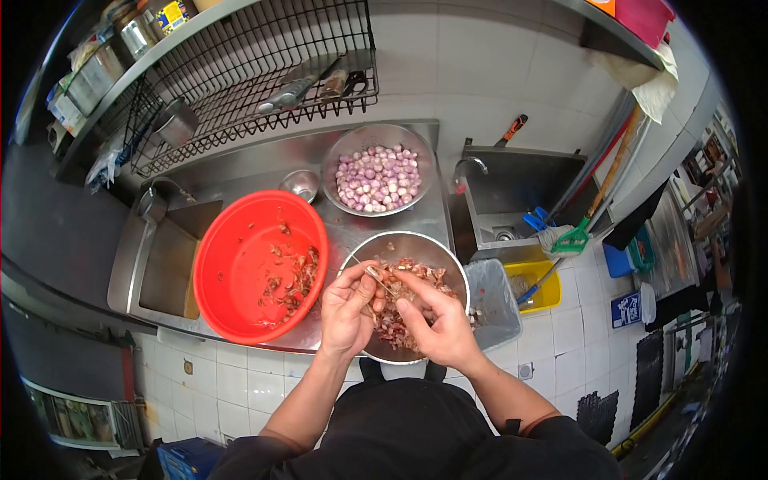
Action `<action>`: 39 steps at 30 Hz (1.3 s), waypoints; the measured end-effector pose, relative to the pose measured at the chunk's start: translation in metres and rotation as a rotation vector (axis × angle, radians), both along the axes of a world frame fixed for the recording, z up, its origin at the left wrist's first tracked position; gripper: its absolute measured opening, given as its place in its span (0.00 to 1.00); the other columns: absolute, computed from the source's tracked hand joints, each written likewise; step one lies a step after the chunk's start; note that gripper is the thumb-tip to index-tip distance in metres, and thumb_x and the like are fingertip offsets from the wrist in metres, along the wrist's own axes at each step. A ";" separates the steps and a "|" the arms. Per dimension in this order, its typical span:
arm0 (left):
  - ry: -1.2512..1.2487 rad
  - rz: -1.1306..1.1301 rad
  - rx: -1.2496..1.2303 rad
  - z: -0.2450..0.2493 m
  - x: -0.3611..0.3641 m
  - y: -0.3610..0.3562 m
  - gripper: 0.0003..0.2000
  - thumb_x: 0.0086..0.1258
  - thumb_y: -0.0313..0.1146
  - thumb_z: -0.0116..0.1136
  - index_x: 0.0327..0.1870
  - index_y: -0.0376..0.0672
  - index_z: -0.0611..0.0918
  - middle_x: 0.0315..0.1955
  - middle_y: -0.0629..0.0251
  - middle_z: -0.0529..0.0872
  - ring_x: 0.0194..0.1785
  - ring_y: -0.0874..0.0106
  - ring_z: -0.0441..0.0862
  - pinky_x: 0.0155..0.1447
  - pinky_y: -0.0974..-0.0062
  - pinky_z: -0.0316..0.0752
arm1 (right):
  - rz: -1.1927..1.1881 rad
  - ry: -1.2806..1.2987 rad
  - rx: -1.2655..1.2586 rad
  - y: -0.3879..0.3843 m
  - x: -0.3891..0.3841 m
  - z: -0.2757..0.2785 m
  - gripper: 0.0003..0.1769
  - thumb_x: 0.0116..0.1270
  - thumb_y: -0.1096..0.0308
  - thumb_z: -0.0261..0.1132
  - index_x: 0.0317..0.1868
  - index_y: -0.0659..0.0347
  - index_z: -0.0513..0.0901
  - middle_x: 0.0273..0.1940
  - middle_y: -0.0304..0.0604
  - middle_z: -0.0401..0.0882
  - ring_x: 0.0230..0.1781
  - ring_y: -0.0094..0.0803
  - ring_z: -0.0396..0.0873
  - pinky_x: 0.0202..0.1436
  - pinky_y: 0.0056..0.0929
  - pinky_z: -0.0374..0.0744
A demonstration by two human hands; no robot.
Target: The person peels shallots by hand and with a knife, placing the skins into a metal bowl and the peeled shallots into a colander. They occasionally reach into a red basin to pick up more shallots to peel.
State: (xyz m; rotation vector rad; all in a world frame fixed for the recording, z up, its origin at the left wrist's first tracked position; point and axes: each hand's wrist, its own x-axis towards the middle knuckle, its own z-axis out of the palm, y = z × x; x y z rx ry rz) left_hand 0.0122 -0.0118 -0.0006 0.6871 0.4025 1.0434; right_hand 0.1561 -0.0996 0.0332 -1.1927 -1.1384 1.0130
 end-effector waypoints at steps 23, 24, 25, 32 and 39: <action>0.095 -0.005 0.168 0.016 -0.004 -0.010 0.13 0.75 0.26 0.58 0.57 0.33 0.80 0.39 0.62 0.85 0.36 0.76 0.81 0.36 0.81 0.77 | 0.115 0.196 -0.085 0.003 0.015 0.011 0.19 0.77 0.71 0.59 0.65 0.65 0.78 0.40 0.37 0.83 0.39 0.16 0.77 0.45 0.19 0.78; 0.077 -0.016 0.142 0.017 -0.004 -0.010 0.13 0.75 0.26 0.58 0.57 0.33 0.80 0.40 0.61 0.86 0.37 0.76 0.81 0.36 0.81 0.77 | 0.088 0.130 -0.008 0.004 0.012 0.012 0.19 0.77 0.71 0.59 0.65 0.65 0.78 0.42 0.37 0.83 0.39 0.17 0.78 0.46 0.19 0.78; 0.076 -0.014 0.144 0.016 -0.004 -0.010 0.13 0.75 0.26 0.58 0.57 0.33 0.80 0.40 0.61 0.86 0.37 0.76 0.81 0.36 0.81 0.77 | 0.059 0.064 0.070 0.004 0.010 0.013 0.19 0.76 0.72 0.59 0.65 0.65 0.78 0.44 0.37 0.84 0.40 0.17 0.79 0.47 0.20 0.79; 0.164 0.031 0.290 0.016 -0.010 -0.012 0.13 0.73 0.23 0.60 0.56 0.33 0.81 0.43 0.60 0.86 0.33 0.77 0.81 0.36 0.82 0.77 | 0.023 -0.185 0.282 0.000 -0.002 0.013 0.22 0.72 0.76 0.62 0.65 0.67 0.77 0.50 0.49 0.87 0.46 0.28 0.86 0.52 0.26 0.80; 0.117 -0.039 0.234 0.022 -0.012 -0.016 0.13 0.74 0.21 0.58 0.58 0.33 0.81 0.43 0.58 0.86 0.35 0.76 0.81 0.39 0.79 0.78 | 0.073 -0.054 0.187 -0.002 0.007 0.022 0.19 0.74 0.74 0.60 0.64 0.68 0.78 0.50 0.46 0.87 0.47 0.24 0.84 0.53 0.24 0.80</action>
